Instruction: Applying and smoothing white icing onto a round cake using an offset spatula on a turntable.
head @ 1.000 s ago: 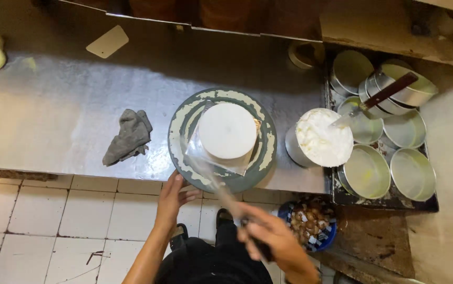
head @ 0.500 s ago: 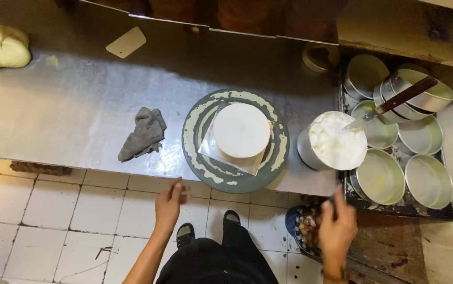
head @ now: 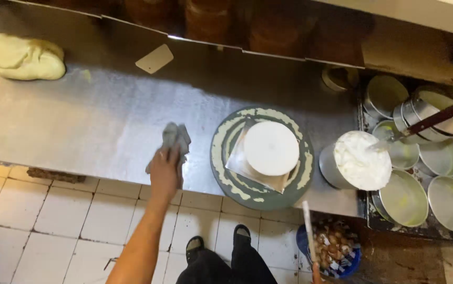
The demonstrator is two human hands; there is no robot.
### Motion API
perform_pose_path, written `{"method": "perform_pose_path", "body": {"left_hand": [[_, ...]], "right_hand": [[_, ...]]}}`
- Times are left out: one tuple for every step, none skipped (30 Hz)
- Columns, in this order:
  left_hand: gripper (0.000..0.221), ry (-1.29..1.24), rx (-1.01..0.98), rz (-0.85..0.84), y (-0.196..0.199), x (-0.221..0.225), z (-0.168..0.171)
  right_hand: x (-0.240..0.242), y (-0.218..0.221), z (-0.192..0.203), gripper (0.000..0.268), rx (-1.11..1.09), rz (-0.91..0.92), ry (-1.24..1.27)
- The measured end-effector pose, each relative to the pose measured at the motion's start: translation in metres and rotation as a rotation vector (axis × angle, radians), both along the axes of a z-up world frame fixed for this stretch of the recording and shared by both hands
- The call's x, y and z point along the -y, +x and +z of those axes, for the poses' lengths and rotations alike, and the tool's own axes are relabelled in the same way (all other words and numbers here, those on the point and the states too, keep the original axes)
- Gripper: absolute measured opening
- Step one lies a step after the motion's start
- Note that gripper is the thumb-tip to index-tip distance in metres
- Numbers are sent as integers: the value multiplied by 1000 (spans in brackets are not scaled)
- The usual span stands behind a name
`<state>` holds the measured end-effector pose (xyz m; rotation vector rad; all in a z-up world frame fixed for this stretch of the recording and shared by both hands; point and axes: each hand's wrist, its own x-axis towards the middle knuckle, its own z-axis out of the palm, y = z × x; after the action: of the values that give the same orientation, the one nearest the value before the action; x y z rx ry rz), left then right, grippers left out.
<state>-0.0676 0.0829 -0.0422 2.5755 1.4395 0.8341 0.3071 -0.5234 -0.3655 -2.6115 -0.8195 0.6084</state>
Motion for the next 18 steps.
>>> {"method": "perform_pose_path", "body": {"left_hand": [[36, 73, -7, -51, -5, 4, -13], [36, 76, -3, -54, -8, 10, -21], [33, 23, -57, -53, -10, 17, -29], [30, -30, -113, -52, -12, 24, -38], [30, -26, -112, -58, -13, 34, -31], [26, -45, -9, -93, -13, 45, -26], [22, -75, 81, -117, -20, 63, -20], [22, -82, 70, -114, -19, 70, -16], [24, -292, 165, -58, -25, 82, -12], [29, -498, 262, 2, -30, 94, -8], [29, -497, 248, 32, -34, 102, -14], [27, -631, 489, 76, -38, 111, -18], [25, -744, 743, 126, -39, 119, -22], [25, -727, 740, 161, -49, 128, -16], [30, -968, 977, 266, -51, 134, -11], [36, -1201, 1226, 367, -53, 141, -5], [36, -1166, 1246, 396, -53, 148, 9], [36, -1274, 1462, 395, -50, 155, 22]], "right_hand": [[-4, -8, 18, 77, 138, 640, 149], [-36, -40, 57, 77, 143, 638, 150], [-75, -73, 107, 66, 265, 363, 213], [-122, -101, 174, 59, 383, 85, 275], [-156, -103, 207, 59, 384, 79, 277], [-189, -103, 239, 60, 370, 25, 164], [-217, -108, 271, 61, 341, -20, 44], [-238, -102, 288, 61, 330, -16, 37], [-259, -98, 303, 60, 322, -43, 15], [-280, -95, 318, 59, 316, -70, -7], [-284, -80, 310, 59, 295, -45, -7], [-289, -66, 302, 60, 324, 7, 20], [-299, -48, 295, 61, 357, 65, 56], [-294, -49, 298, 61, 339, 97, 66], [-295, -42, 302, 59, 435, 197, 17], [-296, -35, 306, 58, 534, 296, -28], [-292, -31, 296, 58, 528, 334, -7], [-288, -26, 286, 41, 247, 340, -217]]}}
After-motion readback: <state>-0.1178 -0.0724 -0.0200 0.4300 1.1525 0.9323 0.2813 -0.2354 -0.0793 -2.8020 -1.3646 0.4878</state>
